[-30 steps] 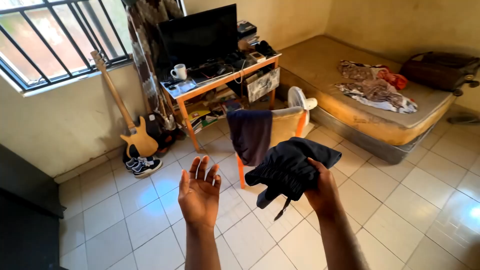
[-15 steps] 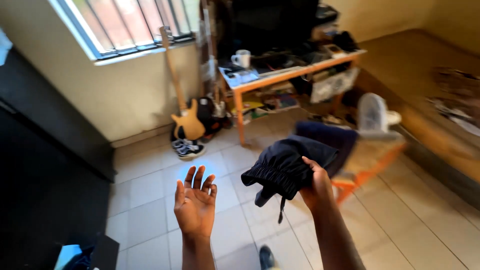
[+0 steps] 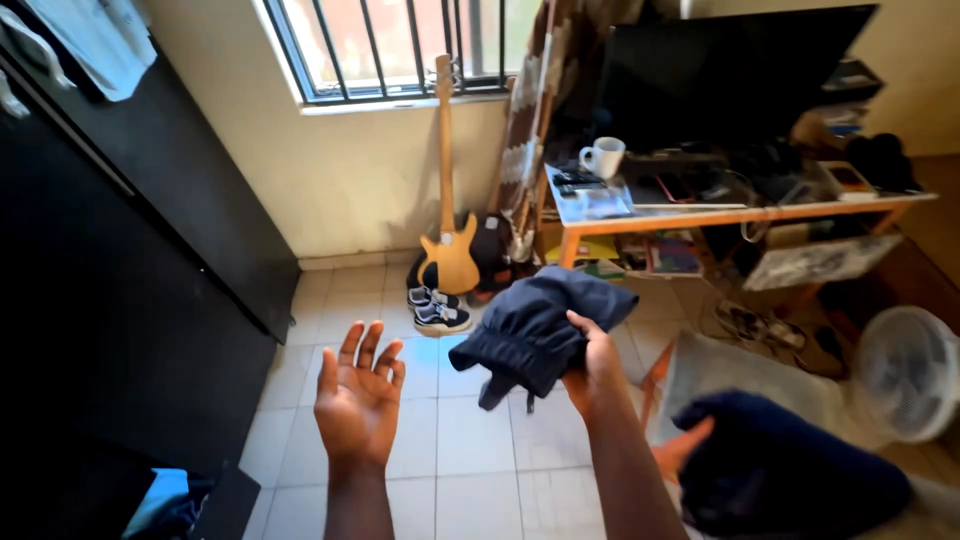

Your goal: The recorder is tidying and organizing personal items in a bedroom, including books on a desk and folding/storing clothes.

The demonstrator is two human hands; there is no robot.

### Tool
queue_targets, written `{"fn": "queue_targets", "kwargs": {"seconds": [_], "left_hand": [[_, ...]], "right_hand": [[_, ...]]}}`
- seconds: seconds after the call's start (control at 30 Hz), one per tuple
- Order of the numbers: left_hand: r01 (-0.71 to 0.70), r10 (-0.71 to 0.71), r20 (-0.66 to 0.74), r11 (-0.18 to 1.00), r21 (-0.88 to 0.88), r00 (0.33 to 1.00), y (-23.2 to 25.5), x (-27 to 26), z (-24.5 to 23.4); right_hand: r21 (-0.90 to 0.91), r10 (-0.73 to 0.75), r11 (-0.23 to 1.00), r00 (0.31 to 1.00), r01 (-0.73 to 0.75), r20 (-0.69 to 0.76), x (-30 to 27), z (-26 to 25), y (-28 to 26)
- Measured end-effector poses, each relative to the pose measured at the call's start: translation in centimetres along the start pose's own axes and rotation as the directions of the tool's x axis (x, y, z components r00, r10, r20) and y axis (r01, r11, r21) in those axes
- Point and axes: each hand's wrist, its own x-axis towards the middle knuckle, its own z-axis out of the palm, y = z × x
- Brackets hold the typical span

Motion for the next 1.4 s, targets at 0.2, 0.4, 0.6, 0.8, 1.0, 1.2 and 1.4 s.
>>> {"fn": "queue_targets", "kwargs": {"seconds": [0.2, 0.4, 0.6, 0.8, 1.0, 1.2, 1.4], "left_hand": [[0.038, -0.038, -0.081, 0.999, 0.007, 0.996, -1.0, 8.8, -1.3], [0.096, -0.093, 0.067, 0.994, -0.048, 0.993, -1.9, 21.2, -1.4], [0.17, -0.152, 0.201, 0.982, -0.078, 0.968, -0.3, 33.3, 0.6], [0.168, -0.159, 0.177, 0.985, -0.037, 0.971, 0.9, 41.0, -1.3], [0.195, -0.189, 0.08, 0.978, -0.075, 0.979, 1.6, 47.4, -7.0], [0.068, -0.07, -0.062, 0.997, -0.034, 0.996, 4.1, 54.9, -10.0], [-0.107, 0.11, -0.171, 0.994, 0.03, 0.979, 6.9, 60.8, -8.4]], "right_hand": [[-0.049, 0.03, 0.998, 0.996, -0.033, -0.079, 7.6, 2.1, 0.1], [-0.037, -0.037, 0.999, 0.999, 0.036, -0.031, 17.5, 4.8, -1.7], [-0.064, -0.165, 0.985, 0.981, 0.159, -0.103, 24.0, 11.8, -3.5], [-0.017, -0.116, 0.993, 0.992, 0.115, -0.046, 33.1, 12.0, -1.2], [-0.09, -0.126, 0.99, 0.979, 0.112, -0.16, 39.1, 17.1, 0.8], [-0.019, 0.08, 0.997, 0.994, -0.079, 0.069, 50.6, 20.8, 3.7], [0.011, 0.274, 0.96, 0.947, -0.28, 0.166, 60.9, 28.6, 5.6]]}}
